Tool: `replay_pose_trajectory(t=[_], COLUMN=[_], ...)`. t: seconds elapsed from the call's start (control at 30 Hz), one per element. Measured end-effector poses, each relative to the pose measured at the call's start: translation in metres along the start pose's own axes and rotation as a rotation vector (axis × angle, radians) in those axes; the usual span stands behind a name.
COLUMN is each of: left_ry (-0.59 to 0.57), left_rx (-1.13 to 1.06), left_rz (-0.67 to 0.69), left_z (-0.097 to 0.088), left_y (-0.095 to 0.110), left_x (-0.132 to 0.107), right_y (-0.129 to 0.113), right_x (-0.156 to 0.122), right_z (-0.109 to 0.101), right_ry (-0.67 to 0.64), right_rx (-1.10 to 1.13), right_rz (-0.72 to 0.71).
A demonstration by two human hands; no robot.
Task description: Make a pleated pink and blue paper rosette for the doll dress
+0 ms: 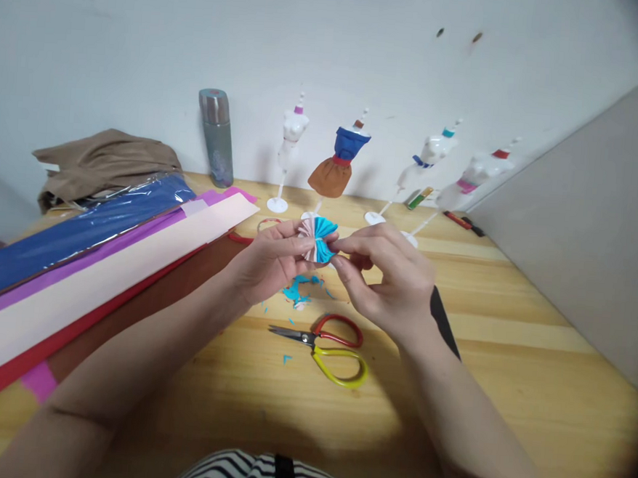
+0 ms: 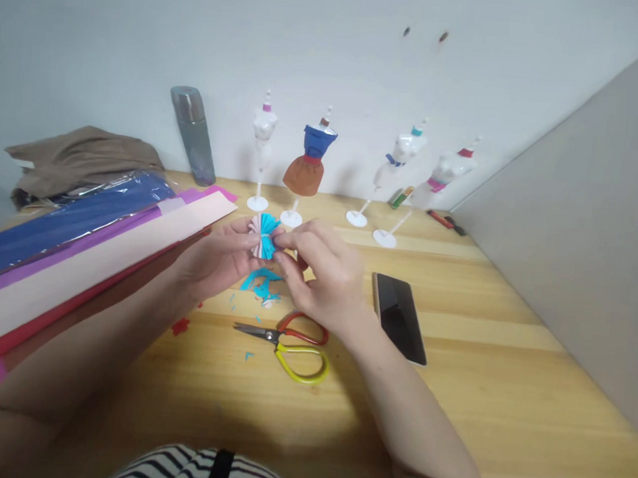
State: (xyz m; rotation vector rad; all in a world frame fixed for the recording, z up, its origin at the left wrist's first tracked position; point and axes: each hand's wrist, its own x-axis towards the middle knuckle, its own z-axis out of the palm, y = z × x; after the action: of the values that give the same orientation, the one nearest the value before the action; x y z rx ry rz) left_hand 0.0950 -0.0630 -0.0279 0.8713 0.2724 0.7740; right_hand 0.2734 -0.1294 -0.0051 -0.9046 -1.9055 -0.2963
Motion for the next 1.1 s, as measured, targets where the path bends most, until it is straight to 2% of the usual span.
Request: replay_pose_trajectory(t=[0.27,0.53,0.8,1.1], left_ry=[0.008,-0.072,-0.096,-0.081], left_rx=[-0.012,0.016,0.011,0.060], left_rz=[-0.024,-0.037,-0.080,-0.049], left_z=[0.003,0.004,0.004,0.005], left_y=[-0.001,-0.001,0.002,0.001], left_x=[-0.002,-0.002,-0.003,-0.003], right_y=[-0.004,-0.006,-0.008,-0.012], right_x=[0.001,0.001,-0.001,0.000], right_z=[0.003,0.008,0.011,0.009], right_ry=[0.055,0.127,0.152,0.109], right_rx=[-0.021,-0.042,0.039,0.095], right_rz=[0.034,0.089,0.123,0.169])
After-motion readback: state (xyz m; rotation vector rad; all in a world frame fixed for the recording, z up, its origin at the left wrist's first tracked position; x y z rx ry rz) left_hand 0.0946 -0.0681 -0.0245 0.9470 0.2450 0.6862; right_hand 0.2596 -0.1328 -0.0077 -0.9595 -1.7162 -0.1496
